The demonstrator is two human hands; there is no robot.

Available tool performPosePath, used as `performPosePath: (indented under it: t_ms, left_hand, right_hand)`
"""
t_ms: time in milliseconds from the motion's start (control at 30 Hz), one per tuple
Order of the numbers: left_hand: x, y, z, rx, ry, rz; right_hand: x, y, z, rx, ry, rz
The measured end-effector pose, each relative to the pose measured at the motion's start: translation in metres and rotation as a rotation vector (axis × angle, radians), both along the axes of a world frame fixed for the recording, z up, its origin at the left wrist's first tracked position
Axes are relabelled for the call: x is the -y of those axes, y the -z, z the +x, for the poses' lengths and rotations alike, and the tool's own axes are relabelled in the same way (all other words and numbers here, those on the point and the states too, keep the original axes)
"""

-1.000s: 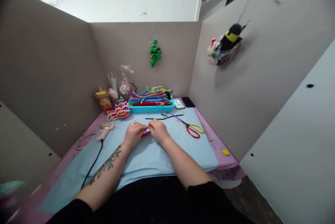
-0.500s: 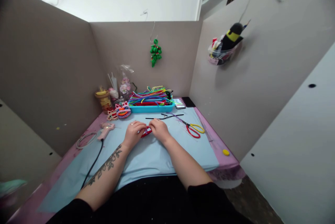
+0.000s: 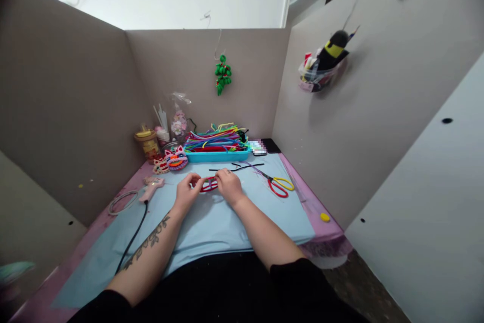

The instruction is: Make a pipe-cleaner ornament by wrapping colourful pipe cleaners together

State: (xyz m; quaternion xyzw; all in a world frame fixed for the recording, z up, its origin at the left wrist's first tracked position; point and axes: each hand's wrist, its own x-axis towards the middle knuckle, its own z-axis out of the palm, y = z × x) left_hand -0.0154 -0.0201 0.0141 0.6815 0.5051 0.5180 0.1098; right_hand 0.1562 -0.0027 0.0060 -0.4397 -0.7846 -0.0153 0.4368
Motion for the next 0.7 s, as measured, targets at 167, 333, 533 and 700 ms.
performPosePath:
  t_ms: [167,333,533,700]
  left_hand:
    - [0.002,0.005,0.006,0.048,0.049,-0.144]
    - [-0.008,0.013,0.01,0.318,0.158,-0.223]
    - [-0.008,0.007,0.013,0.562,0.224,-0.359]
    - [-0.009,0.006,0.01,0.654,0.215,-0.43]
  right_hand:
    - [0.002,0.003,-0.008,0.118,0.047,0.048]
    - [0.003,0.005,-0.012,0.11,0.017,-0.001]
    - [0.0,0.009,-0.011,-0.032,-0.02,-0.128]
    - [-0.006,0.014,-0.009,-0.174,-0.065,-0.197]
